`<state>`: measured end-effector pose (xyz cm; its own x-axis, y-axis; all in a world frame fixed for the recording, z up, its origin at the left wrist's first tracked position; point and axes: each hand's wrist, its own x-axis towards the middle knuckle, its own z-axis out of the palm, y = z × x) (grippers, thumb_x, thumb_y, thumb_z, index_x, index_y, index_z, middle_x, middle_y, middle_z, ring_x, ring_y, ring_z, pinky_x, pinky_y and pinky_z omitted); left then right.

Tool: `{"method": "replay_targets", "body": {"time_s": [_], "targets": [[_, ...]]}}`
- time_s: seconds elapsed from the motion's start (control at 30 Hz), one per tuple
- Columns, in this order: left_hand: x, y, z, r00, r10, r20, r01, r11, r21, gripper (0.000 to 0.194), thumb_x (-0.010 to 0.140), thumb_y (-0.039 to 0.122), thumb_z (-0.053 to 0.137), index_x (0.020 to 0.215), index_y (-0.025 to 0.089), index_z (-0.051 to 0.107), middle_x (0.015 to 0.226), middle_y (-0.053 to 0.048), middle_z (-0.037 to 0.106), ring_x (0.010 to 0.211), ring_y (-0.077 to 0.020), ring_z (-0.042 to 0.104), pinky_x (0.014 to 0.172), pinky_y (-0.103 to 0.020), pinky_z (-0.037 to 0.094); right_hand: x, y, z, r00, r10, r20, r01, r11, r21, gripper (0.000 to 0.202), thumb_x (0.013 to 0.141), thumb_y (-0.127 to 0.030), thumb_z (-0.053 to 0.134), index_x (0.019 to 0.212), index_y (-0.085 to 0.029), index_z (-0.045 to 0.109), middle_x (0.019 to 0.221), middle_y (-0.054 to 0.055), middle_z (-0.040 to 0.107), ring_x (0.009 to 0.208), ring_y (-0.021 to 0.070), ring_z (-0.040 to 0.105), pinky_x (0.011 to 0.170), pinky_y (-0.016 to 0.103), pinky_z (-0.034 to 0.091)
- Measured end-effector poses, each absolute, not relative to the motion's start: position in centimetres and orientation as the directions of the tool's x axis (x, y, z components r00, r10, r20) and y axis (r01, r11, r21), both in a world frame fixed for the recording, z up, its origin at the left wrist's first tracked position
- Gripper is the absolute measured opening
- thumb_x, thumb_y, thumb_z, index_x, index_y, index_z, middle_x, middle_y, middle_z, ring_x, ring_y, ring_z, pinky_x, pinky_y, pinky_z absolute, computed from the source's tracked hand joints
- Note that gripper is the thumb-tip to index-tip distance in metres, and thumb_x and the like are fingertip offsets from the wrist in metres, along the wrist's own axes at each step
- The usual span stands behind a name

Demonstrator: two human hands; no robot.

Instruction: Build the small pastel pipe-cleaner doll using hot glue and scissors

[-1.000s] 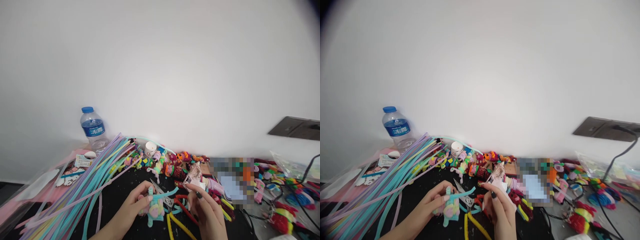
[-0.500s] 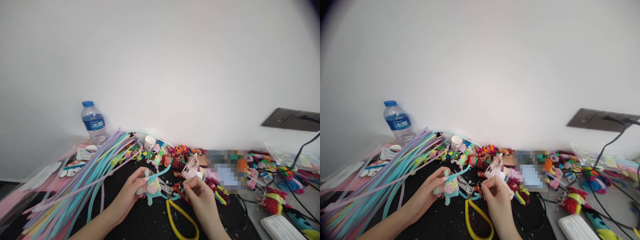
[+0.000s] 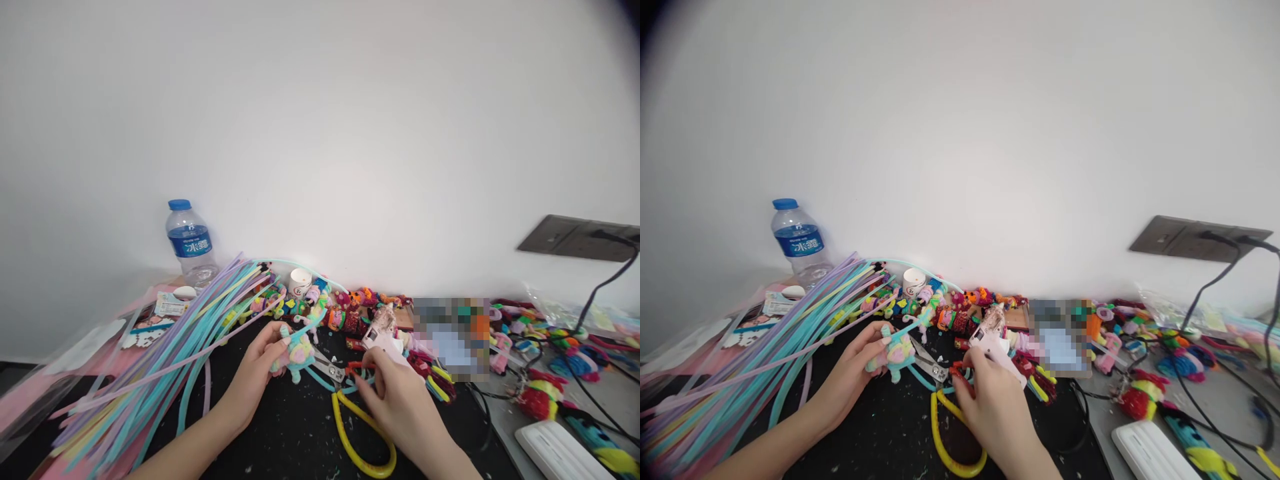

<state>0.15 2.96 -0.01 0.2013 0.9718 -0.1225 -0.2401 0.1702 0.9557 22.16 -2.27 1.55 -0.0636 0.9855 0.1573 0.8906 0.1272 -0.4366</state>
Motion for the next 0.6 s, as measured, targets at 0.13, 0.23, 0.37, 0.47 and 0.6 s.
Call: {"method": "replay_targets", "body": {"time_s": [0.13, 0.23, 0.37, 0.47, 0.6], "targets": [[-0.2, 3.4, -0.7, 0.048, 0.996, -0.072, -0.205, 0.08, 0.975, 0.011, 0.082, 0.034, 0.052, 0.088, 0.025, 0.054, 0.073, 0.005, 0.044, 0.061, -0.0098, 0.038, 0.052, -0.017, 0.031, 21.0, -3.2, 2.2, -0.108, 0.99, 0.09, 0.956, 0.128, -0.265, 0.025, 0.065, -0.02, 0.057, 0.09, -0.018, 0.053, 0.092, 0.01, 0.058, 0.084, 0.0275, 0.053, 0.07, 0.035, 0.04], [-0.3, 3.6, -0.9, -0.032, 0.997, -0.075, -0.192, 0.067, 0.979, 0.015, 0.081, 0.036, 0.053, 0.093, 0.027, 0.054, 0.081, 0.004, 0.047, 0.068, -0.0114, 0.042, 0.055, -0.018, 0.034, 20.5, -3.5, 1.9, -0.098, 0.993, 0.073, 0.964, 0.113, -0.243, 0.037, 0.061, -0.016, 0.054, 0.098, -0.014, 0.054, 0.097, 0.013, 0.056, 0.089, 0.03, 0.051, 0.078, 0.04, 0.04], [-0.4, 3.7, -0.9, -0.051, 0.995, -0.082, -0.176, 0.072, 0.982, 0.018, 0.08, 0.037, 0.053, 0.095, 0.027, 0.055, 0.085, 0.002, 0.048, 0.07, -0.013, 0.044, 0.054, -0.019, 0.035, 20.6, -3.4, 1.4, -0.086, 0.994, 0.066, 0.951, 0.101, -0.292, 0.047, 0.059, -0.013, 0.053, 0.106, -0.011, 0.052, 0.1, 0.014, 0.053, 0.092, 0.0299, 0.05, 0.082, 0.041, 0.04], [-0.4, 3.8, -1.0, -0.056, 0.994, -0.096, -0.183, 0.085, 0.979, 0.02, 0.08, 0.037, 0.053, 0.095, 0.025, 0.056, 0.086, 0.0, 0.05, 0.071, -0.0142, 0.047, 0.054, -0.02, 0.037, 20.8, -3.3, 1.0, -0.099, 0.992, 0.08, 0.939, 0.12, -0.322, 0.051, 0.054, -0.002, 0.047, 0.104, -0.011, 0.052, 0.103, 0.014, 0.05, 0.096, 0.028, 0.049, 0.085, 0.039, 0.04], [-0.4, 3.9, -0.9, -0.055, 0.993, -0.104, -0.187, 0.092, 0.978, 0.02, 0.079, 0.037, 0.054, 0.095, 0.025, 0.057, 0.086, 0.0, 0.052, 0.071, -0.0142, 0.048, 0.054, -0.019, 0.037, 21.0, -3.2, 1.1, -0.082, 0.991, 0.103, 0.906, 0.117, -0.407, 0.056, 0.052, 0.004, 0.041, 0.104, -0.013, 0.049, 0.106, 0.013, 0.048, 0.099, 0.0254, 0.048, 0.087, 0.036, 0.04]]}}
